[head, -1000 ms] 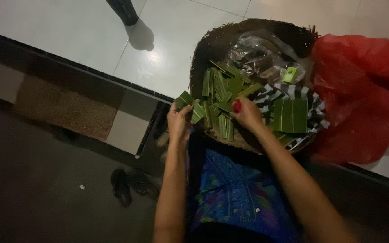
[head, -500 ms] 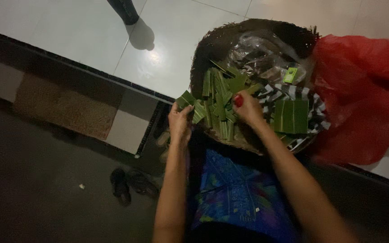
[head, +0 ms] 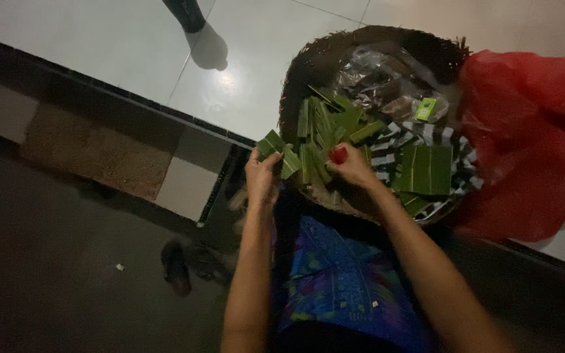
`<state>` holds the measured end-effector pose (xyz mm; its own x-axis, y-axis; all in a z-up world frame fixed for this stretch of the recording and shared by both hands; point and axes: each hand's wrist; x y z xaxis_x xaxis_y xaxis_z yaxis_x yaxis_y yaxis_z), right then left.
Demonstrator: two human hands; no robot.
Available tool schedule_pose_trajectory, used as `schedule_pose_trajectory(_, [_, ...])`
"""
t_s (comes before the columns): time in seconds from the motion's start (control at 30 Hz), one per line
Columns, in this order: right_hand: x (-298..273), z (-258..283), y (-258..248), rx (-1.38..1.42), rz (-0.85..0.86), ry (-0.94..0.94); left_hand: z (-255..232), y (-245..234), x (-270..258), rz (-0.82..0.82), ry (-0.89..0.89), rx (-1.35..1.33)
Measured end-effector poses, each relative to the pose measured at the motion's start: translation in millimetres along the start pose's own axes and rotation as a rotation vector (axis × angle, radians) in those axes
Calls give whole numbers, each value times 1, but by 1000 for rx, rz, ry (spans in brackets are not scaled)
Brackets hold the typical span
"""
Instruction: The person sits on the floor and uses a red utility knife to cut green leaves into smaller rectangular pieces. They pick up leaves from a woven basket, cut them, and place the cut pieces back into the basket.
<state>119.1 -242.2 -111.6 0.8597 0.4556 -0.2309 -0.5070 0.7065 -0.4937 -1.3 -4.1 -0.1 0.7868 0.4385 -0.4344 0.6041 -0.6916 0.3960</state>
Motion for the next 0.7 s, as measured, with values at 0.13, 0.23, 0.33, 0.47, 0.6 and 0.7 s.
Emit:
schedule_pose_trajectory(0.13, [-15,17,-29,485,48,118,20,3,5,85,4,75])
schedule_pose_trajectory(0.23, [-34,39,-42,492,-10,102,39,11,8,143,36,221])
schedule_pose_trajectory(0.33, [-44,61,-45,466,-45,-30,56,22,7,171,109,504])
schedule_pose_trajectory(0.47, [-68,101,-36,174,-256,-181,82,43,-4,254,287,266])
schedule_pose_trajectory(0.6, [-89,130,-30,116,-388,-190,79,46,-7,78,282,705])
schedule_pose_trajectory(0.7, [-94,139,-32,162,-449,-195,68,53,-24,186,283,562])
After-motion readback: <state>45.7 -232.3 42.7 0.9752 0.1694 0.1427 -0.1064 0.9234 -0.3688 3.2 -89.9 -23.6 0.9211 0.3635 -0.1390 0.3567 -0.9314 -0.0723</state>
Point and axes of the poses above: each hand's wrist, its own x-axis towards the middle knuckle, its own y-axis out of the palm, z = x × y, and after that the axes turned 5 degrees about x, right-handed
